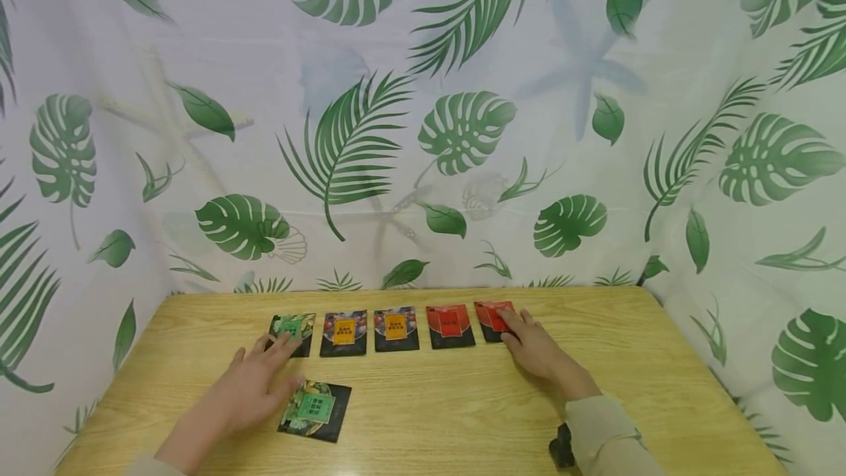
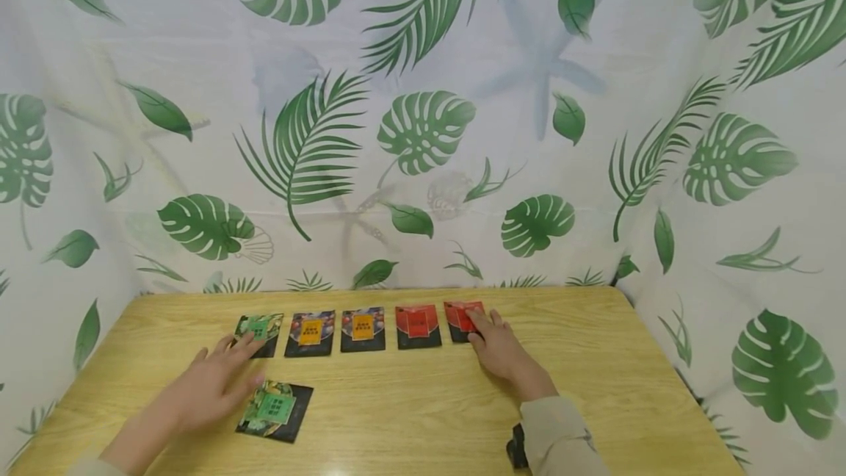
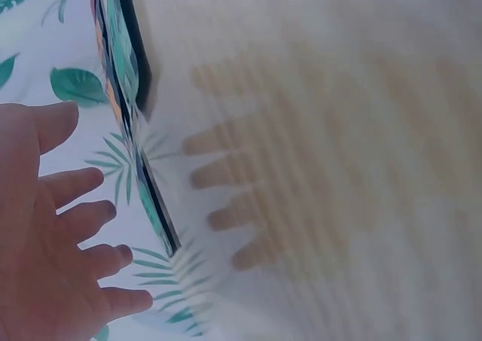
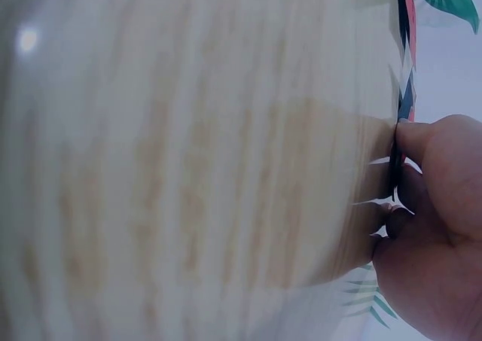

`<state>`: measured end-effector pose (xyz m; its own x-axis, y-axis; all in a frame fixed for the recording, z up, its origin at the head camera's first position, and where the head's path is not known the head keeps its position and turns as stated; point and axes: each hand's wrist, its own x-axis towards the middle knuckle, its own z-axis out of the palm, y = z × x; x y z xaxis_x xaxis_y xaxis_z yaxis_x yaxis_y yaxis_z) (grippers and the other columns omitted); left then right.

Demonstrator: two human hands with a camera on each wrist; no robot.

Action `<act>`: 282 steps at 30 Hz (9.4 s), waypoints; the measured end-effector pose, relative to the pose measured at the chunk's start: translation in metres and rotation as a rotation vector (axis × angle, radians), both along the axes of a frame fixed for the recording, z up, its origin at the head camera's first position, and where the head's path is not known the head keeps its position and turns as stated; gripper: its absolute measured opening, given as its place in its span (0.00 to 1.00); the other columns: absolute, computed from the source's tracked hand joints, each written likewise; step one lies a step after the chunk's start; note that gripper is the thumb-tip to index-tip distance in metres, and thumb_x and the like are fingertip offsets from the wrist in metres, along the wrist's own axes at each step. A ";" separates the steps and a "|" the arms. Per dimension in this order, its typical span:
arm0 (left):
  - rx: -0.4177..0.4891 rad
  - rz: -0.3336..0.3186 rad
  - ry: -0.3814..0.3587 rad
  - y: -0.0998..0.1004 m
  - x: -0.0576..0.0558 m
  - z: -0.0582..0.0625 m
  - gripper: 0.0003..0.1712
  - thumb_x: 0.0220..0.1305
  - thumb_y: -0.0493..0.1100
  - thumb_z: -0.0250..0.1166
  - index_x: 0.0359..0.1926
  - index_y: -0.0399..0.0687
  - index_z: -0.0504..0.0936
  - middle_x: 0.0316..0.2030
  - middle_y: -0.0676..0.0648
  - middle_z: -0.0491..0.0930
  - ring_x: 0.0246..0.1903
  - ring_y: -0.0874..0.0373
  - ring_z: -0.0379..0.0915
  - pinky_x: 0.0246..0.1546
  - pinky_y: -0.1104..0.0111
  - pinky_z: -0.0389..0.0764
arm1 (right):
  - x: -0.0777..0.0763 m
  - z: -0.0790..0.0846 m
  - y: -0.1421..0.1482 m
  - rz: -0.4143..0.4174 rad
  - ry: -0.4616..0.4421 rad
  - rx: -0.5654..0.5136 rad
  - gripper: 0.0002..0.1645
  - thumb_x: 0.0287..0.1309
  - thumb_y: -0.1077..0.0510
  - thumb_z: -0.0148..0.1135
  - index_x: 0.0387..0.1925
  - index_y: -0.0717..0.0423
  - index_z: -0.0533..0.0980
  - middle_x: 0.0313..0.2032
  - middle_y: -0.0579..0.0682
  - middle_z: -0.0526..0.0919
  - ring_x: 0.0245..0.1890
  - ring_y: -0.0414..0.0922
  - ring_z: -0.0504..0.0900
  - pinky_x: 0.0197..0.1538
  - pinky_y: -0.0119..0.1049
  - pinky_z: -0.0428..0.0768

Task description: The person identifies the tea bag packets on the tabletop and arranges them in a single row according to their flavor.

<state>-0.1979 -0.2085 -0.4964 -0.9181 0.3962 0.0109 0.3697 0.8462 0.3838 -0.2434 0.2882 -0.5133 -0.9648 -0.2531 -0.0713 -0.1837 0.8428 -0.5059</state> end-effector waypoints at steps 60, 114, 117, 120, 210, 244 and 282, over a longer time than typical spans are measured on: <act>-0.003 -0.061 -0.201 0.020 0.031 -0.008 0.38 0.73 0.62 0.65 0.76 0.50 0.72 0.77 0.38 0.68 0.76 0.26 0.59 0.67 0.22 0.59 | 0.001 -0.001 0.003 0.026 0.012 0.000 0.33 0.82 0.57 0.48 0.80 0.67 0.58 0.78 0.72 0.58 0.79 0.77 0.48 0.78 0.74 0.49; -0.115 0.145 -0.134 -0.054 0.020 -0.008 0.51 0.66 0.71 0.66 0.77 0.41 0.70 0.73 0.22 0.65 0.72 0.19 0.59 0.62 0.22 0.64 | 0.000 -0.002 0.002 0.005 -0.002 -0.011 0.33 0.82 0.58 0.48 0.81 0.65 0.57 0.79 0.71 0.58 0.80 0.75 0.47 0.79 0.73 0.48; -0.116 0.158 -0.121 -0.057 0.019 -0.009 0.51 0.66 0.71 0.66 0.76 0.40 0.70 0.73 0.22 0.65 0.71 0.18 0.60 0.62 0.22 0.64 | 0.000 -0.002 0.003 0.005 0.003 -0.005 0.33 0.82 0.58 0.48 0.81 0.66 0.57 0.79 0.71 0.58 0.80 0.75 0.47 0.79 0.73 0.48; -0.121 0.170 -0.102 -0.061 0.018 -0.011 0.50 0.66 0.70 0.67 0.76 0.39 0.70 0.72 0.22 0.66 0.70 0.18 0.61 0.61 0.22 0.65 | 0.000 -0.003 0.003 0.007 0.006 -0.007 0.33 0.82 0.58 0.48 0.80 0.66 0.58 0.78 0.71 0.58 0.80 0.75 0.47 0.79 0.73 0.48; -0.055 0.127 -0.064 -0.086 -0.012 -0.015 0.37 0.73 0.49 0.67 0.74 0.33 0.68 0.69 0.20 0.68 0.55 0.18 0.76 0.53 0.27 0.76 | -0.001 -0.002 0.001 0.013 0.016 -0.009 0.32 0.82 0.58 0.49 0.79 0.66 0.60 0.76 0.74 0.62 0.79 0.77 0.51 0.77 0.75 0.51; -0.070 0.164 -0.120 -0.082 -0.043 -0.010 0.37 0.69 0.46 0.65 0.74 0.34 0.68 0.65 0.12 0.65 0.60 0.14 0.69 0.56 0.29 0.76 | -0.001 -0.002 0.002 0.016 0.020 -0.003 0.33 0.82 0.57 0.49 0.79 0.67 0.60 0.77 0.72 0.61 0.79 0.76 0.50 0.78 0.74 0.51; -0.031 0.223 -0.098 -0.075 -0.054 -0.018 0.36 0.77 0.47 0.55 0.78 0.36 0.62 0.76 0.24 0.59 0.73 0.17 0.54 0.63 0.20 0.59 | -0.004 -0.004 0.002 0.003 0.023 0.005 0.33 0.82 0.57 0.50 0.80 0.64 0.60 0.78 0.70 0.61 0.79 0.75 0.52 0.77 0.74 0.53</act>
<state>-0.2519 -0.2839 -0.5147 -0.9789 0.1824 -0.0918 0.1347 0.9147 0.3811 -0.2472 0.2904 -0.5172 -0.9654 -0.2557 -0.0504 -0.1978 0.8448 -0.4971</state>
